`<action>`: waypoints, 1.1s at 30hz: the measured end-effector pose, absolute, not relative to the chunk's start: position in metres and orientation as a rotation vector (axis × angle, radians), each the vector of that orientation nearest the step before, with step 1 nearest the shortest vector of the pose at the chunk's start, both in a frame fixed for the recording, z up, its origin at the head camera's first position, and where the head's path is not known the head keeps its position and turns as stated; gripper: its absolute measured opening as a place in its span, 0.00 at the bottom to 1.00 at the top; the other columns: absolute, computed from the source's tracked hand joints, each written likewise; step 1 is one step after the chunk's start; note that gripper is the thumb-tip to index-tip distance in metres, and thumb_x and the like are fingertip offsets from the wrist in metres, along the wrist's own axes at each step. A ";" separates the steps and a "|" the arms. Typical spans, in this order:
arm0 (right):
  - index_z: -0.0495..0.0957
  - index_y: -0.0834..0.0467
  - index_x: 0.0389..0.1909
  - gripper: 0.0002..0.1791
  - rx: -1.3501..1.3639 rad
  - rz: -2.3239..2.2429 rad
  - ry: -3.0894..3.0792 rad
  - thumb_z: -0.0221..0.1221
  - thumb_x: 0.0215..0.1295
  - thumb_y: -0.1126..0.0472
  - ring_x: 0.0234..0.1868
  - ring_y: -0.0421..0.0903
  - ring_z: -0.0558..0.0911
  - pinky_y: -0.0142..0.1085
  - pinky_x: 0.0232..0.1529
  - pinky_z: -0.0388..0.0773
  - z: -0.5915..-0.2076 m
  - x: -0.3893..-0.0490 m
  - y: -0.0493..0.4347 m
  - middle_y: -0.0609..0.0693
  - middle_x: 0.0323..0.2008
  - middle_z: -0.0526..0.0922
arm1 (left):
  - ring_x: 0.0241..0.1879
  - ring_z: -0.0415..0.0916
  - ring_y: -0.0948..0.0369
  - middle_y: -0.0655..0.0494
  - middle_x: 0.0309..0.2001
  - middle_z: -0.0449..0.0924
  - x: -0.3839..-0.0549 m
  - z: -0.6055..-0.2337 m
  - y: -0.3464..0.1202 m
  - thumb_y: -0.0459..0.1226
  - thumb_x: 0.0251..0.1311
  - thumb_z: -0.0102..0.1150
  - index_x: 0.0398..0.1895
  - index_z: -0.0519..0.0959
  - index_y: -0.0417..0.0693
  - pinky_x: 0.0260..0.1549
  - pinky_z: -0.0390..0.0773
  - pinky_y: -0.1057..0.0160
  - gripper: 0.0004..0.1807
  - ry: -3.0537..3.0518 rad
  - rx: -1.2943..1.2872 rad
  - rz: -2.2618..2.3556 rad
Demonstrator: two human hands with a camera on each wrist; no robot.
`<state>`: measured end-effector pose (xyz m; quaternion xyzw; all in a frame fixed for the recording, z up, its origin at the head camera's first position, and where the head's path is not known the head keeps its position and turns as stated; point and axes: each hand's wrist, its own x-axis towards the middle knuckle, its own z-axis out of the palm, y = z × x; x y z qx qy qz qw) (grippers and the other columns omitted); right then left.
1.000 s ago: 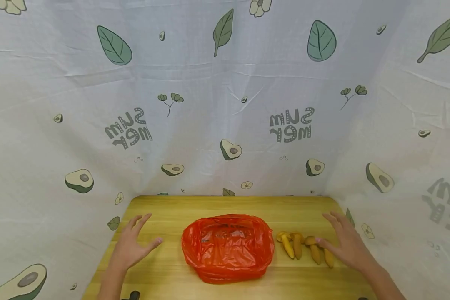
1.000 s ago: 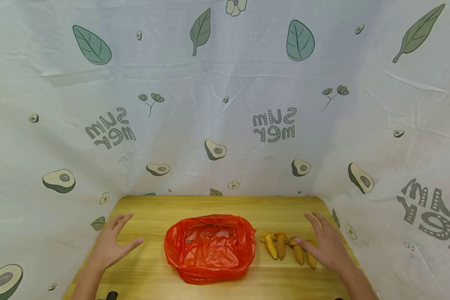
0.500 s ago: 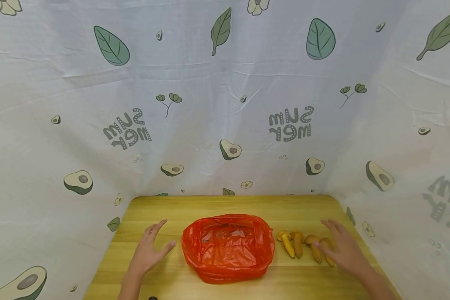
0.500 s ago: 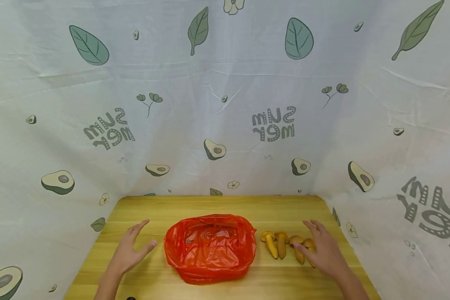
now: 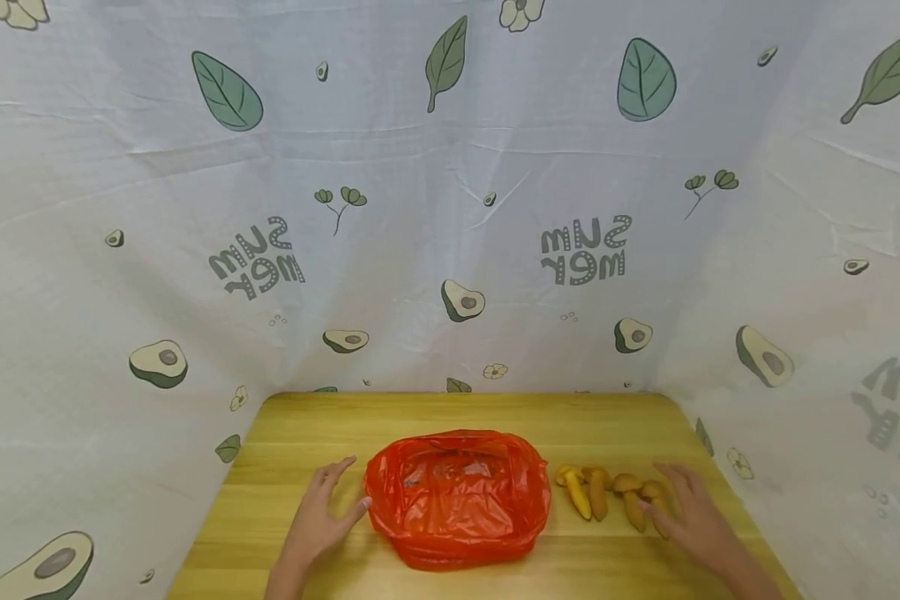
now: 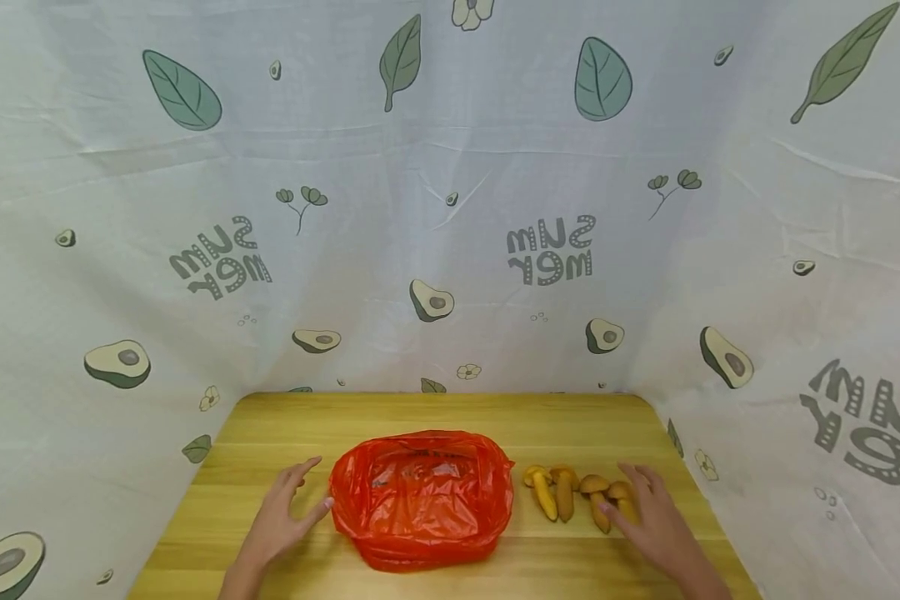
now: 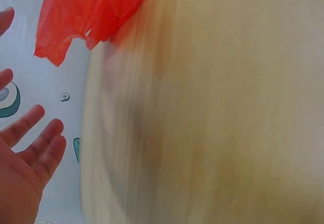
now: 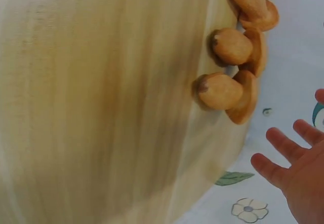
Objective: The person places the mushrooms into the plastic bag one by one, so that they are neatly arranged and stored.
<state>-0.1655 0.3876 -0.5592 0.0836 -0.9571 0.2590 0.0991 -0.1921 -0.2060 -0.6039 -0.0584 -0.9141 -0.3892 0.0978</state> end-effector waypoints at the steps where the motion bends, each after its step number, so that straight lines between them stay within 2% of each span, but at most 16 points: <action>1: 0.62 0.70 0.71 0.40 0.240 0.771 -2.835 0.66 0.68 0.52 0.61 0.76 0.69 0.76 0.49 0.71 -0.561 -0.165 0.389 0.76 0.66 0.61 | 0.63 0.74 0.38 0.43 0.67 0.71 -0.192 -0.605 -0.205 0.58 0.60 0.68 0.75 0.69 0.65 0.52 0.78 0.28 0.39 -2.702 -0.176 -1.166; 4: 0.62 0.70 0.71 0.39 0.208 0.778 -2.853 0.65 0.70 0.50 0.61 0.77 0.69 0.76 0.50 0.71 -0.567 -0.162 0.392 0.77 0.66 0.61 | 0.62 0.75 0.41 0.44 0.67 0.70 -0.191 -0.609 -0.200 0.57 0.62 0.67 0.75 0.68 0.65 0.52 0.79 0.32 0.38 -2.698 -0.185 -1.194; 11: 0.61 0.71 0.71 0.40 0.131 0.756 -2.889 0.63 0.71 0.48 0.59 0.79 0.70 0.76 0.49 0.72 -0.581 -0.161 0.399 0.79 0.65 0.61 | 0.55 0.78 0.53 0.48 0.64 0.72 -0.189 -0.616 -0.189 0.54 0.68 0.62 0.76 0.68 0.66 0.52 0.83 0.48 0.33 -2.708 -0.217 -1.230; 14: 0.62 0.72 0.70 0.39 0.116 0.750 -2.874 0.63 0.71 0.48 0.58 0.79 0.71 0.75 0.48 0.73 -0.587 -0.161 0.401 0.81 0.63 0.63 | 0.57 0.78 0.52 0.49 0.65 0.71 -0.189 -0.620 -0.185 0.54 0.70 0.60 0.76 0.67 0.66 0.55 0.83 0.48 0.33 -2.719 -0.252 -1.254; 19: 0.65 0.72 0.67 0.37 0.092 0.725 -2.838 0.64 0.70 0.50 0.56 0.78 0.73 0.74 0.47 0.74 -0.595 -0.161 0.400 0.81 0.59 0.67 | 0.60 0.78 0.47 0.47 0.69 0.70 -0.189 -0.628 -0.179 0.54 0.72 0.58 0.78 0.64 0.65 0.54 0.84 0.47 0.33 -2.721 -0.314 -1.245; 22: 0.65 0.73 0.67 0.38 0.052 0.715 -2.851 0.63 0.71 0.48 0.52 0.75 0.76 0.70 0.45 0.77 -0.598 -0.162 0.400 0.81 0.56 0.70 | 0.61 0.77 0.49 0.49 0.69 0.70 -0.189 -0.632 -0.177 0.54 0.73 0.57 0.78 0.64 0.64 0.52 0.84 0.50 0.32 -2.716 -0.340 -1.226; 24: 0.64 0.75 0.66 0.39 0.011 0.718 -2.879 0.61 0.72 0.46 0.47 0.70 0.79 0.64 0.42 0.80 -0.599 -0.162 0.400 0.80 0.54 0.71 | 0.61 0.77 0.50 0.51 0.68 0.71 -0.188 -0.633 -0.176 0.54 0.73 0.57 0.77 0.65 0.65 0.52 0.84 0.51 0.31 -2.722 -0.338 -1.218; 26: 0.63 0.77 0.65 0.41 -0.042 0.723 -2.918 0.59 0.73 0.44 0.44 0.64 0.80 0.57 0.40 0.81 -0.600 -0.162 0.400 0.78 0.52 0.73 | 0.62 0.76 0.48 0.51 0.68 0.71 -0.188 -0.634 -0.175 0.54 0.73 0.56 0.77 0.66 0.65 0.53 0.83 0.48 0.31 -2.727 -0.342 -1.224; 29: 0.62 0.79 0.64 0.43 -0.111 0.752 -2.972 0.55 0.75 0.41 0.43 0.59 0.79 0.54 0.40 0.80 -0.601 -0.161 0.400 0.75 0.50 0.74 | 0.67 0.72 0.40 0.45 0.71 0.70 -0.186 -0.634 -0.173 0.55 0.73 0.55 0.75 0.68 0.67 0.57 0.79 0.36 0.29 -2.753 -0.321 -1.228; 33: 0.62 0.82 0.63 0.46 -0.161 0.778 -2.997 0.53 0.75 0.38 0.45 0.63 0.80 0.60 0.46 0.80 -0.603 -0.161 0.398 0.77 0.50 0.75 | 0.73 0.61 0.31 0.36 0.75 0.64 -0.185 -0.635 -0.171 0.58 0.73 0.53 0.74 0.68 0.72 0.59 0.70 0.25 0.28 -2.799 -0.290 -1.221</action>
